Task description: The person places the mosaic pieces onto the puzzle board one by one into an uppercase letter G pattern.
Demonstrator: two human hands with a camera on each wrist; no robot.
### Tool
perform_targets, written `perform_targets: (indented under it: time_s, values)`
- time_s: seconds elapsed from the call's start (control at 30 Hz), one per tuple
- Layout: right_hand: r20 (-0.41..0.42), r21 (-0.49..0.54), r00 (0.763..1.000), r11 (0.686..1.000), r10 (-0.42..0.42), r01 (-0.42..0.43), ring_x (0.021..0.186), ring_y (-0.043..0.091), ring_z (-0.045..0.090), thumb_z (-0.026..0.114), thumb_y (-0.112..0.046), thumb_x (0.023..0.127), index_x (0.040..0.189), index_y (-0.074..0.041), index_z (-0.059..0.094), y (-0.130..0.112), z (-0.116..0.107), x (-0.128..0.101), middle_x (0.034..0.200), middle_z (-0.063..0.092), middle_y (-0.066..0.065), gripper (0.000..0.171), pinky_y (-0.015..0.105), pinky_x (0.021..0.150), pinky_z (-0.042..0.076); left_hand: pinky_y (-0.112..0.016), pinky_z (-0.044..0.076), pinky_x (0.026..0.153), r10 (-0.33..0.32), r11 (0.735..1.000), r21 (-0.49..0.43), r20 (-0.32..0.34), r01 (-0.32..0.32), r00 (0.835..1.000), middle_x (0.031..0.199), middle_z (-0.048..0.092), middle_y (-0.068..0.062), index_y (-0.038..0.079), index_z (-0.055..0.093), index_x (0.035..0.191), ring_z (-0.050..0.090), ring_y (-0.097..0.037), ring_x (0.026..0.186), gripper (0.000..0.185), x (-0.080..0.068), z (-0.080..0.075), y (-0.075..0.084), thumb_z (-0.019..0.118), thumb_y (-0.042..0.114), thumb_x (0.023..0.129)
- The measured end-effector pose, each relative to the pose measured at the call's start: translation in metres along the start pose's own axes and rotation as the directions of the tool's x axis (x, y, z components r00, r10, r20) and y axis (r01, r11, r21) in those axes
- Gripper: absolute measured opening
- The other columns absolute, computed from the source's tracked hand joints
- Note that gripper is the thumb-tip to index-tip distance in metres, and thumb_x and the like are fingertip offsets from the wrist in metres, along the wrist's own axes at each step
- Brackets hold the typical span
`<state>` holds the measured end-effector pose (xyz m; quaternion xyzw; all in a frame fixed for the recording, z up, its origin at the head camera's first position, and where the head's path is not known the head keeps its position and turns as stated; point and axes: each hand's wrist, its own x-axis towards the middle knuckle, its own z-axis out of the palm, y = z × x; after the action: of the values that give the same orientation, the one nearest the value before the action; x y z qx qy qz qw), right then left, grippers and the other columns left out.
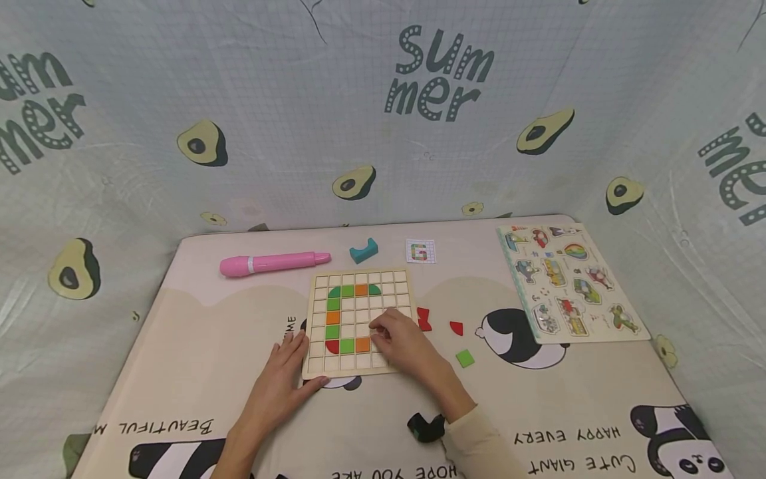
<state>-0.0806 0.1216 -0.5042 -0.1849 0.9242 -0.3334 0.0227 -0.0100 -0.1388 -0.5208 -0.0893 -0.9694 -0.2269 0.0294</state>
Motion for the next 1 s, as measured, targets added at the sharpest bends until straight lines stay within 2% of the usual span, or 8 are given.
perform_targets:
  time_s: [0.1,0.27,0.43,0.67,0.77,1.0]
  values:
    - [-0.005,0.021,0.999,0.999,0.045,-0.045,0.083,0.006,0.053,0.074,-0.019,0.090,0.109,-0.018,0.072,0.003,-0.005,-0.001,0.092,0.059,-0.011,0.019,0.017,0.074,0.055,-0.049,0.025,0.128,0.000,1.000,-0.002,0.001,0.000,1.000,0.159,0.041,-0.015,0.000,0.046,0.148,0.029,-0.035,0.152,0.091,0.000,0.000,0.001,0.076,0.054,0.082]
    - [-0.020,0.031,0.997,0.997,0.071,-0.070,0.086,0.008,0.053,0.072,-0.018,0.091,0.110,-0.017,0.072,0.011,-0.012,-0.004,0.095,0.059,-0.009,0.019,0.022,0.077,0.056,-0.050,0.026,0.127,0.006,1.000,-0.002,-0.004,-0.006,1.000,0.158,0.041,-0.016,-0.001,0.046,0.148,0.030,-0.036,0.152,0.091,0.000,-0.001,0.001,0.077,0.054,0.081]
    - [-0.054,0.013,0.997,0.998,0.058,-0.057,0.088,0.008,0.055,0.071,-0.016,0.091,0.109,-0.015,0.071,0.021,-0.019,-0.006,0.098,0.061,-0.006,0.019,0.023,0.079,0.057,-0.050,0.026,0.127,0.008,1.000,0.002,-0.005,-0.008,1.000,0.158,0.042,-0.016,0.000,0.046,0.148,0.030,-0.036,0.152,0.091,0.000,0.000,0.001,0.077,0.054,0.081]
    - [-0.116,0.036,0.992,0.999,0.040,-0.036,0.082,0.010,0.054,0.070,-0.010,0.090,0.107,-0.009,0.071,0.034,-0.031,-0.013,0.094,0.061,-0.002,0.017,0.019,0.070,0.054,-0.050,0.025,0.127,0.008,1.000,0.008,-0.006,-0.008,1.000,0.158,0.041,-0.016,0.000,0.046,0.148,0.030,-0.036,0.152,0.091,-0.001,0.001,0.000,0.076,0.055,0.082]
    - [-0.143,0.003,0.989,0.999,0.038,-0.038,0.082,0.009,0.056,0.071,-0.007,0.088,0.106,-0.006,0.071,0.040,-0.034,-0.016,0.095,0.062,0.001,0.018,0.022,0.070,0.055,-0.050,0.025,0.128,0.009,1.000,0.009,-0.007,-0.009,1.000,0.159,0.041,-0.015,0.000,0.046,0.148,0.029,-0.035,0.152,0.091,0.000,0.001,0.000,0.076,0.055,0.082]
    - [-0.174,-0.046,0.980,0.993,0.097,-0.107,0.081,0.013,0.057,0.075,-0.009,0.087,0.103,-0.004,0.071,0.050,-0.038,-0.020,0.092,0.062,0.004,0.018,0.030,0.071,0.055,-0.050,0.025,0.128,0.004,1.000,0.006,-0.001,-0.004,1.000,0.159,0.041,-0.016,0.000,0.045,0.149,0.029,-0.036,0.152,0.091,-0.001,0.001,0.001,0.076,0.054,0.082]
